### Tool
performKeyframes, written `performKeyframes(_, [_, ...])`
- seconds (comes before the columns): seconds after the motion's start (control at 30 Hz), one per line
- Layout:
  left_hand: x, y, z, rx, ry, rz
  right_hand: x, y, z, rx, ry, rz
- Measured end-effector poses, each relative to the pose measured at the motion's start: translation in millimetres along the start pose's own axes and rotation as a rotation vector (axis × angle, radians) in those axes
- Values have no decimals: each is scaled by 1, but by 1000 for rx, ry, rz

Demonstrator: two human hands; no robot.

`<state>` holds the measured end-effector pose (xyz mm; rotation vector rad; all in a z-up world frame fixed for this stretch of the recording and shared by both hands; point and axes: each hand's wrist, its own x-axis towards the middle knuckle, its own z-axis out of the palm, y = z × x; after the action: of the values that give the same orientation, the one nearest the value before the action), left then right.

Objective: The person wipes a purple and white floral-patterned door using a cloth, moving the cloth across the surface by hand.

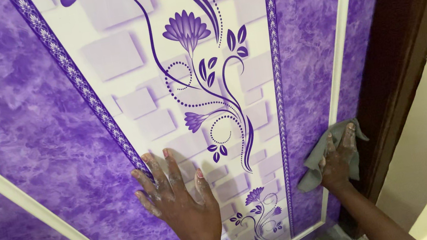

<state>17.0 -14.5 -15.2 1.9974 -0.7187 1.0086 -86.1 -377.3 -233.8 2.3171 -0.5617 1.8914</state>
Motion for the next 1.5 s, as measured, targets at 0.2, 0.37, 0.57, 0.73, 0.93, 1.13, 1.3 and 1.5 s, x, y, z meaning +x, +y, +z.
performKeyframes(0.2, [0, 1, 1, 3, 19, 8, 6, -11, -4, 14, -6, 22])
performKeyframes(0.37, [0, 1, 1, 7, 8, -2, -3, -15, 1, 36, -51, 100])
performKeyframes(0.57, [0, 1, 2, 9, 5, -7, -2, -13, 0, 113, -93, 170])
performKeyframes(0.73, [0, 1, 3, 17, 8, -4, 10, -18, -7, 62, -43, 79])
performKeyframes(0.93, [-1, 1, 5, 14, 18, -6, 10, -20, -8, 74, -48, 74])
performKeyframes(1.13, [-2, 1, 5, 34, 16, -8, 13, -22, -10, 70, -52, 64])
performKeyframes(1.3, [-2, 1, 5, 39, -2, -25, 14, -23, -9, 67, -22, 63])
performKeyframes(1.5, [-2, 0, 6, 41, -1, -25, 13, -19, -6, 58, -49, 62])
